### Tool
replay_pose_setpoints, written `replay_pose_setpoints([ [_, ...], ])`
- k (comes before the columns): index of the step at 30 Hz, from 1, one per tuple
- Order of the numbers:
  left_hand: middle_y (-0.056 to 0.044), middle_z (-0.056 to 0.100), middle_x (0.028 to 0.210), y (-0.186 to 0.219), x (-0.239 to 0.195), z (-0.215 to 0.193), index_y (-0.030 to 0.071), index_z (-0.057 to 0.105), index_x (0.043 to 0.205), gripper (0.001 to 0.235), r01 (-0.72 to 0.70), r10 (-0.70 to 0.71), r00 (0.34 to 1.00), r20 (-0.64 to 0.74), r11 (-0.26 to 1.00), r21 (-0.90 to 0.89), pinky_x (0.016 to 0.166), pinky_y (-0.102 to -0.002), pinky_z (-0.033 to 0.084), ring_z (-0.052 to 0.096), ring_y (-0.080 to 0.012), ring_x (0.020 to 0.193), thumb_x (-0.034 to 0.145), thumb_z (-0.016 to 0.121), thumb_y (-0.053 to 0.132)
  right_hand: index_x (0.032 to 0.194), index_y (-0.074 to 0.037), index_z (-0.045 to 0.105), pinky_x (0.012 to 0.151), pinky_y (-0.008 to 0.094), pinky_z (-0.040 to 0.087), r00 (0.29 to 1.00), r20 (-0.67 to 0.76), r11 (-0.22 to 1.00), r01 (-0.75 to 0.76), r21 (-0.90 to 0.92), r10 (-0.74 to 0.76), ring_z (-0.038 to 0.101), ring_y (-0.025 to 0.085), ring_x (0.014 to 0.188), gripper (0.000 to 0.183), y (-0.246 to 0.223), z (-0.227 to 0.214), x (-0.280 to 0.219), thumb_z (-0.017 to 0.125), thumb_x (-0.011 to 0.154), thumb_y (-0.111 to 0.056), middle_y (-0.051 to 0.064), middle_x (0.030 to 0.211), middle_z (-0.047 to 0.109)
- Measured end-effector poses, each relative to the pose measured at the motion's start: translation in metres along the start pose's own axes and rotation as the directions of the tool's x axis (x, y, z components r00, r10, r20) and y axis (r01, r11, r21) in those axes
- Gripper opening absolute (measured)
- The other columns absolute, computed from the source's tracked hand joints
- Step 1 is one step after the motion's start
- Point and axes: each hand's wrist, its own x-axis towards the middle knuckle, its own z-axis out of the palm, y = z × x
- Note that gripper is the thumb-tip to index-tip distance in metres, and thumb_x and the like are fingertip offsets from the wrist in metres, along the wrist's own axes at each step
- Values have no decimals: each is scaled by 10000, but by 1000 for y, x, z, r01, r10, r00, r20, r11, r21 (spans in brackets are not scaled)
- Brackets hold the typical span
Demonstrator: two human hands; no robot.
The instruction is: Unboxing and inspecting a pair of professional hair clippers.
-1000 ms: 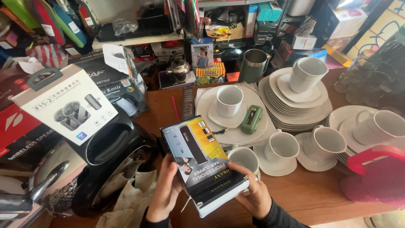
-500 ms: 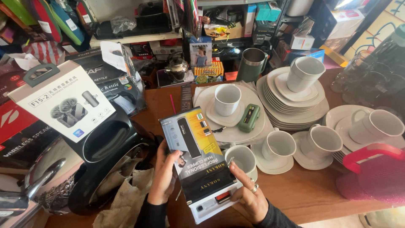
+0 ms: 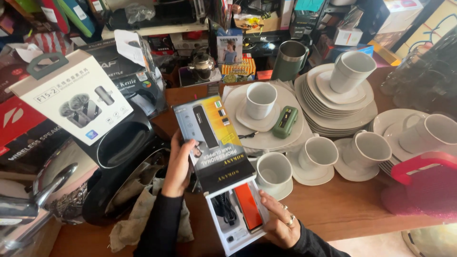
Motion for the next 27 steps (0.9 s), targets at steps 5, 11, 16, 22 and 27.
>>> replay_pose_setpoints([
  [5,-144,519,1515,-1,20,1,155,246,1594,812,-8,8,1000,6,998,58,1007,-395,499,577,-255,1274,866,591,267,821,-43,554,1150,573,464,977,172,979,-152,134,128,521,485,1382,246,17,11,-49,550,1038,-159,287,1410,560],
  [11,-127,476,1548,-3,29,2,139,189,1607,855,-47,46,999,23,997,58,1042,-399,483,549,-255,1316,871,593,300,898,-12,495,1082,562,531,960,272,994,-80,68,58,559,503,1322,185,27,26,-50,520,1055,-106,304,1285,616],
  [16,-66,553,1469,18,18,17,234,249,1594,781,67,-67,995,-69,998,-1,894,-401,513,601,-228,1199,885,562,335,967,94,562,1060,441,581,951,307,993,19,-114,17,612,420,1291,143,20,31,-25,513,1041,-19,265,1269,636],
  [22,-336,287,1541,-44,43,-54,81,354,1458,797,-786,538,606,585,294,544,1132,-558,399,641,-308,1135,747,508,-244,1004,-61,610,1042,549,516,917,396,976,118,-181,-38,611,430,1288,547,14,22,7,755,917,-582,201,1336,639],
  [27,-227,568,1471,17,-5,2,207,196,1629,825,191,-182,979,90,976,-106,1063,-418,438,579,-318,1311,895,552,323,1058,-122,708,626,300,605,971,198,876,209,-434,-134,763,170,811,368,-3,-16,30,846,892,-420,82,1045,750],
])
